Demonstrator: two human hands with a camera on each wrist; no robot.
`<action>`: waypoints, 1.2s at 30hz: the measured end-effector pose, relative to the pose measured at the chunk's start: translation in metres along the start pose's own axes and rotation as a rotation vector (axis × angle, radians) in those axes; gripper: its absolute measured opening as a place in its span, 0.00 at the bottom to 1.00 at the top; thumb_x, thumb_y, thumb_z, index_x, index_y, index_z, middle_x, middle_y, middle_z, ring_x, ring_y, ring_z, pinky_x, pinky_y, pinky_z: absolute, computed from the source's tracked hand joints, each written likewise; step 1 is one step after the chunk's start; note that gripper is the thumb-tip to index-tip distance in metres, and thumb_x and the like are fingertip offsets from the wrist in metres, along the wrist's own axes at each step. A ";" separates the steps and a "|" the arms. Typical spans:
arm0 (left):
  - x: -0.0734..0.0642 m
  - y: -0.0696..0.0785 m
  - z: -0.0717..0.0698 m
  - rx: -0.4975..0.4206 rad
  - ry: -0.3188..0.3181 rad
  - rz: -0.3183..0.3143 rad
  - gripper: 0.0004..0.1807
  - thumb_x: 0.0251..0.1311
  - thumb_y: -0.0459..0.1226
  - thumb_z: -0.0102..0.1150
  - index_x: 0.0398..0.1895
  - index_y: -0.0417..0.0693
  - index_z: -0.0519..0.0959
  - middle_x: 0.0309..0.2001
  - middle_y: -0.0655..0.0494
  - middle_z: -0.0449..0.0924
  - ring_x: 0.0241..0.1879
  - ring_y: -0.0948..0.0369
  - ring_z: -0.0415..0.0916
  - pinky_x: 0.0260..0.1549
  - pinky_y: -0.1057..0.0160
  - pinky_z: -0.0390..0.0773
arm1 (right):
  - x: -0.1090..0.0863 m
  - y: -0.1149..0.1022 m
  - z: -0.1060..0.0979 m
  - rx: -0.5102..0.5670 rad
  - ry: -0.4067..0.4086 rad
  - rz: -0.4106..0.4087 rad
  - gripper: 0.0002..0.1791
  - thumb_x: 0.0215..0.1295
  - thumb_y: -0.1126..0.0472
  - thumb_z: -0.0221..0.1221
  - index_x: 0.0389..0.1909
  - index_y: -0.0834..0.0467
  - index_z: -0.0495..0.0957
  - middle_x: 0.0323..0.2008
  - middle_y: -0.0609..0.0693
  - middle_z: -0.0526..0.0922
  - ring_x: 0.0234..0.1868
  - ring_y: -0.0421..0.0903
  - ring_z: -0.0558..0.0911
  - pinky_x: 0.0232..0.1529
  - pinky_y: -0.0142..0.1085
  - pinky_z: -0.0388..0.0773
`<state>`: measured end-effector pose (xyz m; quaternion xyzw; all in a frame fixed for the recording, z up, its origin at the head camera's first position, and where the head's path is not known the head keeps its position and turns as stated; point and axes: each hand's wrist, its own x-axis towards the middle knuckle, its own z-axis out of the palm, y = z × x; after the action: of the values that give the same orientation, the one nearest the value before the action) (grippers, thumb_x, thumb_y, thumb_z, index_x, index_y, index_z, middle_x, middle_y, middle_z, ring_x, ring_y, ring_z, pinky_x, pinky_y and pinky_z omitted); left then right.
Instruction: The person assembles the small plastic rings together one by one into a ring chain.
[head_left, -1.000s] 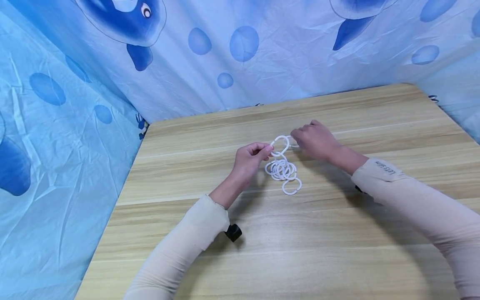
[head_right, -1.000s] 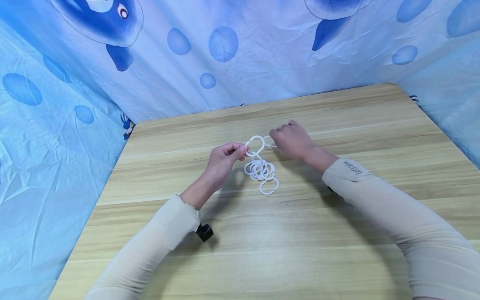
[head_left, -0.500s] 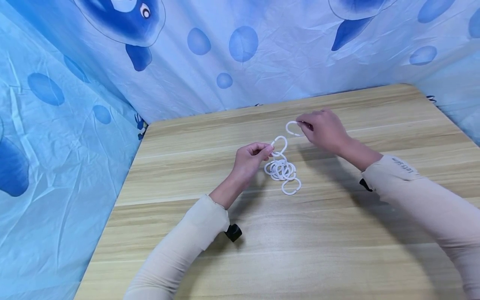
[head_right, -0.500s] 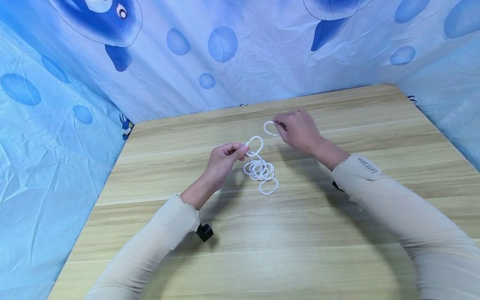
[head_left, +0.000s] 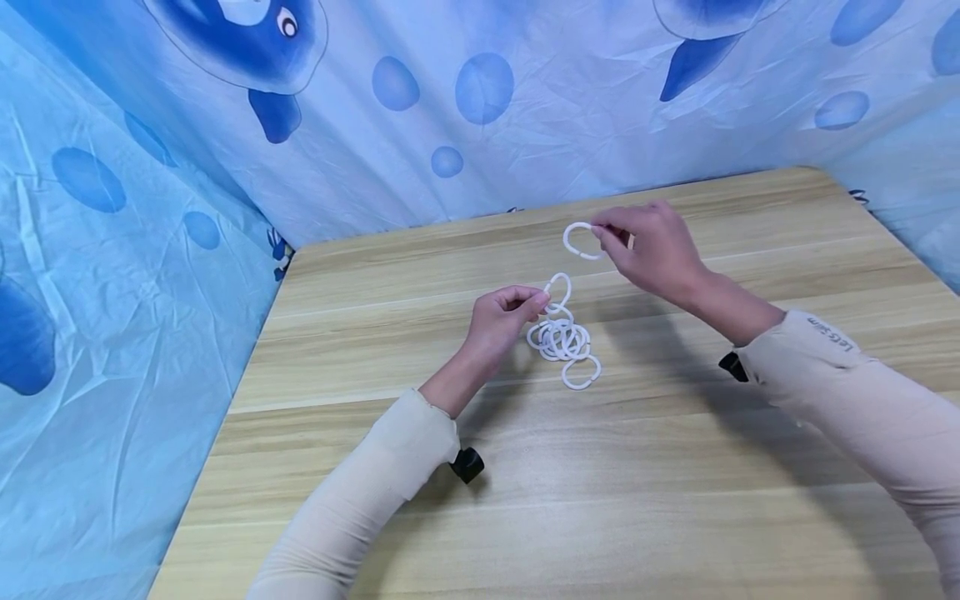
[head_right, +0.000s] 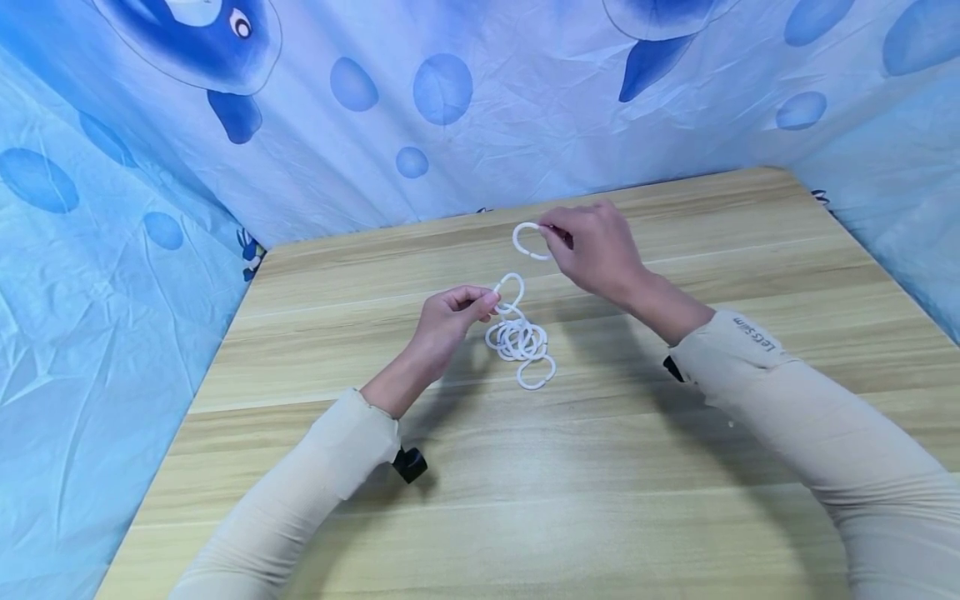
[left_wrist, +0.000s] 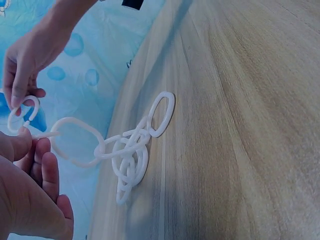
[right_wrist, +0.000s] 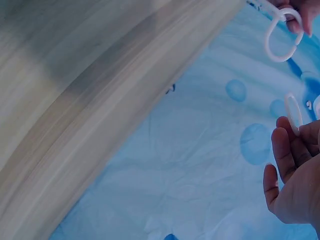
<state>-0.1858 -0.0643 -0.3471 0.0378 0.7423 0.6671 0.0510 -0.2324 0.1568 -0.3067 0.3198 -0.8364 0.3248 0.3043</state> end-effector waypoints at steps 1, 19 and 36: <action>0.000 0.000 0.000 0.000 0.001 0.001 0.10 0.61 0.38 0.64 0.37 0.38 0.84 0.29 0.56 0.82 0.32 0.64 0.75 0.42 0.64 0.75 | 0.000 -0.002 0.000 0.007 0.002 -0.010 0.04 0.61 0.71 0.61 0.34 0.64 0.84 0.19 0.50 0.80 0.21 0.43 0.75 0.34 0.40 0.64; 0.000 0.000 0.002 -0.024 -0.029 0.027 0.11 0.61 0.37 0.63 0.39 0.37 0.83 0.39 0.40 0.82 0.39 0.53 0.78 0.40 0.68 0.76 | -0.006 -0.026 0.020 0.037 -0.045 -0.137 0.04 0.58 0.72 0.61 0.31 0.63 0.84 0.16 0.47 0.77 0.18 0.40 0.71 0.32 0.40 0.64; -0.001 -0.001 0.001 -0.039 0.061 0.032 0.08 0.59 0.34 0.64 0.37 0.37 0.83 0.26 0.60 0.80 0.31 0.62 0.75 0.39 0.60 0.75 | -0.008 -0.032 0.021 -0.030 -0.139 -0.157 0.03 0.59 0.70 0.62 0.32 0.64 0.85 0.29 0.54 0.86 0.28 0.48 0.82 0.33 0.42 0.64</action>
<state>-0.1852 -0.0636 -0.3480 0.0282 0.7295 0.6831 0.0182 -0.2107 0.1254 -0.3139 0.4015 -0.8327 0.2642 0.2748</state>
